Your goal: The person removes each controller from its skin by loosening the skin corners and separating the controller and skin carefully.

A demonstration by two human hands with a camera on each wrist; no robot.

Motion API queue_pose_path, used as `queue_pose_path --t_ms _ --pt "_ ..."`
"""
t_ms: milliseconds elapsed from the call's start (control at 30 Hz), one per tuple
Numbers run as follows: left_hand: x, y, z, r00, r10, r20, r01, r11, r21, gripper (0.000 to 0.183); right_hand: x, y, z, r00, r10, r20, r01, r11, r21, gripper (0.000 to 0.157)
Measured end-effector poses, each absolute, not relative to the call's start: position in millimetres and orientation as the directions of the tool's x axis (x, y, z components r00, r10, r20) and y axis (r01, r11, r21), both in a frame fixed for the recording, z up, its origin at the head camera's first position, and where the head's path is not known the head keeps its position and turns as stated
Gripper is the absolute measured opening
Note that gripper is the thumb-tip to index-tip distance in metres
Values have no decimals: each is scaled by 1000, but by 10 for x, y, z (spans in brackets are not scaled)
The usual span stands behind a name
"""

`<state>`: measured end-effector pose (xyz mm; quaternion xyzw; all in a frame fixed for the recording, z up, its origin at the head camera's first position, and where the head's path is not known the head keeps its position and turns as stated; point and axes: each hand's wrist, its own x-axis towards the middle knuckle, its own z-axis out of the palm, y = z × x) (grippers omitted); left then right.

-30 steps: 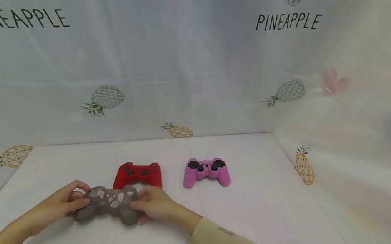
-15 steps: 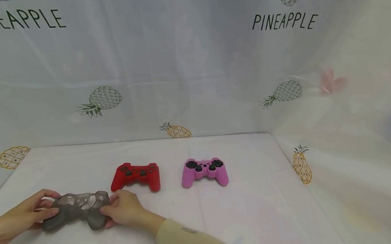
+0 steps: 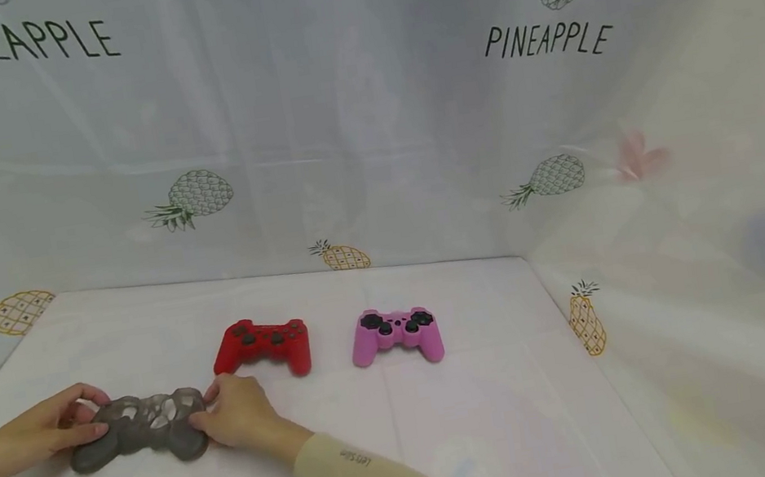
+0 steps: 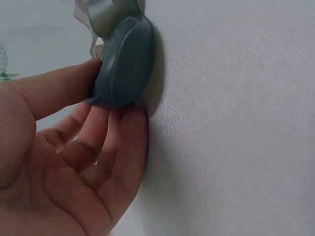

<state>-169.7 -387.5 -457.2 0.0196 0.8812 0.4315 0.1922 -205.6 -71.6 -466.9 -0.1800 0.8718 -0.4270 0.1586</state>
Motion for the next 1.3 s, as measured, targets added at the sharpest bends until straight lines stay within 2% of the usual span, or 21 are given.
queue_pose_path --t_ms 267,400,567,733,1033,1300 --pt "-1742 -3899 -4506 -929 238 -284 -47 685 727 48 -2116 -543 -4590 -866 -487 -117 -240 609 -756 28" --pt "-1830 -3811 -4383 -939 248 -239 14 721 693 45 -2218 -304 -4551 -859 -512 -31 -300 550 -779 25" --pt "-1962 -3572 -4244 -970 226 -92 126 788 602 44 -2365 19 -4378 -860 -500 105 -386 501 -775 17" --pt "-2113 -3242 -4150 -976 219 -10 173 798 577 58 -2529 258 -4246 -880 -441 179 -416 531 -738 26" --pt "-2411 -2667 -4209 -967 250 -56 165 773 613 84 -2666 416 -4359 -924 -375 79 -319 637 -702 64" --pt "-2523 -2372 -4313 -959 272 -80 167 769 617 80 -2680 395 -4527 -934 -358 -8 -261 696 -669 70"
